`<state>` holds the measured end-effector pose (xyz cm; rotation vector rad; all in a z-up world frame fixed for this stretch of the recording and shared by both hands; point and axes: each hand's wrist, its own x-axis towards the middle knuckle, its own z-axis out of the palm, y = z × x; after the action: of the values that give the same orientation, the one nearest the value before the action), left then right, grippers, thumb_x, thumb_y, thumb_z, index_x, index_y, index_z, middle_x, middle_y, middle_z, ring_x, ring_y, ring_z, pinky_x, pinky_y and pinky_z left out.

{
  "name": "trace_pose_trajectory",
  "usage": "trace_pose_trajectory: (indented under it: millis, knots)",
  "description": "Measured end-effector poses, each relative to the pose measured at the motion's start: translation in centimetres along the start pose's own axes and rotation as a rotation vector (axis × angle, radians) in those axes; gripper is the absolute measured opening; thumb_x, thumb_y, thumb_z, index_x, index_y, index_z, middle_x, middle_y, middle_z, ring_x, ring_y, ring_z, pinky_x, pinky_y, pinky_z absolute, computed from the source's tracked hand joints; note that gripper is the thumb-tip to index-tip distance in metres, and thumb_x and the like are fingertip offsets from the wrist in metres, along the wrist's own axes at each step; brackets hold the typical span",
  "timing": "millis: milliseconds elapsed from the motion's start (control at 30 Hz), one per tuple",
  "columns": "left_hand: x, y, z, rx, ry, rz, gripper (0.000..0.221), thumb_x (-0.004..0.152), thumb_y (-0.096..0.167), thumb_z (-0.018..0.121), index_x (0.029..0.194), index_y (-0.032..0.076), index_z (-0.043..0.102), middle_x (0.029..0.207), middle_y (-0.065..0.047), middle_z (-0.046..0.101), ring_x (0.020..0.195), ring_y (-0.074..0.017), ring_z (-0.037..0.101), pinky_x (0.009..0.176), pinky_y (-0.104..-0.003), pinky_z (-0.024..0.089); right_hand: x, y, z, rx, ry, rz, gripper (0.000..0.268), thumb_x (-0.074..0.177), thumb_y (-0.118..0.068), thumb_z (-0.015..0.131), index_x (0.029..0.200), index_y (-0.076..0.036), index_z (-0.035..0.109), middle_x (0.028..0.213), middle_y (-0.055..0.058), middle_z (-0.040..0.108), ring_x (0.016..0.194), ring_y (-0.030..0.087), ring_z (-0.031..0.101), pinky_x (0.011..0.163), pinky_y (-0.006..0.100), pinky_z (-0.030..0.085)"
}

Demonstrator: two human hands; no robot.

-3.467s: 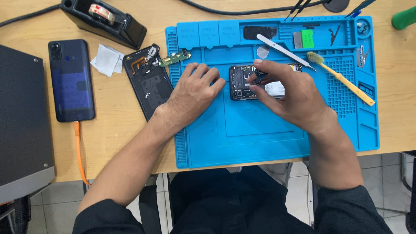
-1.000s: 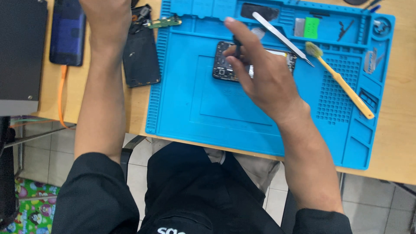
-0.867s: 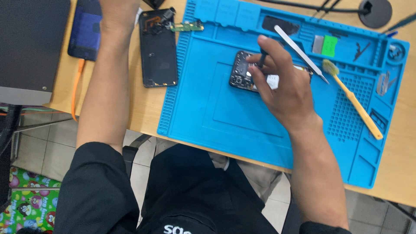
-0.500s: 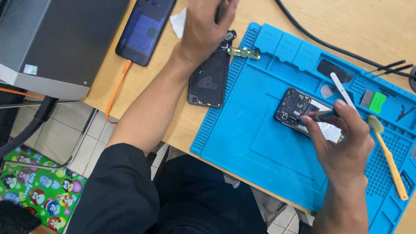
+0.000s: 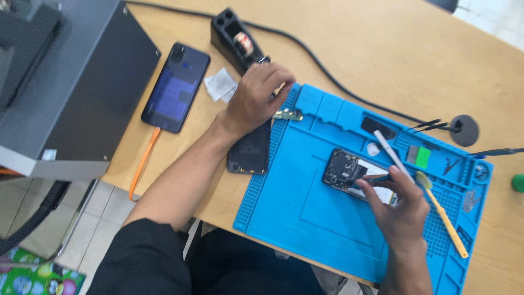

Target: Reassembling internal components of a smartphone, including the motherboard and battery, using a precision screwdriver.

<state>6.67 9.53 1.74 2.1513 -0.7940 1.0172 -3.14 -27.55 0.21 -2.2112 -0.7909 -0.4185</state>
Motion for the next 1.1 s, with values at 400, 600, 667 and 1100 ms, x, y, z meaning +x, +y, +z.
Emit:
trace_pose_trajectory:
  millis: [400,600,667,1100]
  knots:
    - [-1.3,-1.3,1.2,0.024,-0.064,-0.108,0.015,0.099,0.001,0.072,0.112,0.002,0.065,0.102,-0.013,0.07,0.088,-0.0241,0.067,0.078,-0.036,0.055,2.6,-2.2,-1.0,0.29,-0.291,0.199,0.061,0.1,-0.008,0.064,0.154,-0.019,0.038,0.136,0.011,0.074,0.125,0.03,0.074,0.1,0.047,0.062]
    - [-0.9,-1.2,0.8,0.033,-0.086,-0.108,0.013,0.098,-0.001,0.07,0.109,0.003,0.064,0.1,-0.012,0.07,0.088,-0.0245,0.067,0.075,-0.036,0.051,-0.3,1.8,1.9,-0.043,-0.063,0.077,0.074,0.087,-0.027,0.086,0.148,-0.017,0.045,0.125,0.02,0.074,0.102,0.03,0.08,0.07,0.04,0.071]
    - [-1.2,-1.2,1.1,0.03,-0.109,-0.134,0.016,0.097,-0.001,0.071,0.11,0.005,0.064,0.102,-0.012,0.071,0.091,-0.0247,0.069,0.077,-0.036,0.051,-0.1,0.8,1.5,-0.077,-0.046,0.026,0.075,0.085,-0.027,0.089,0.146,-0.016,0.048,0.128,0.017,0.074,0.107,0.031,0.079,0.077,0.042,0.07]
    - [-1.3,-1.5,1.0,0.05,-0.115,-0.133,0.012,0.099,0.003,0.071,0.11,0.004,0.065,0.101,-0.011,0.07,0.085,-0.0221,0.067,0.073,-0.034,0.051,0.2,-0.5,1.1,0.044,-0.157,-0.12,0.071,0.093,-0.009,0.079,0.152,-0.012,0.039,0.122,0.016,0.076,0.104,0.028,0.08,0.084,0.043,0.069]
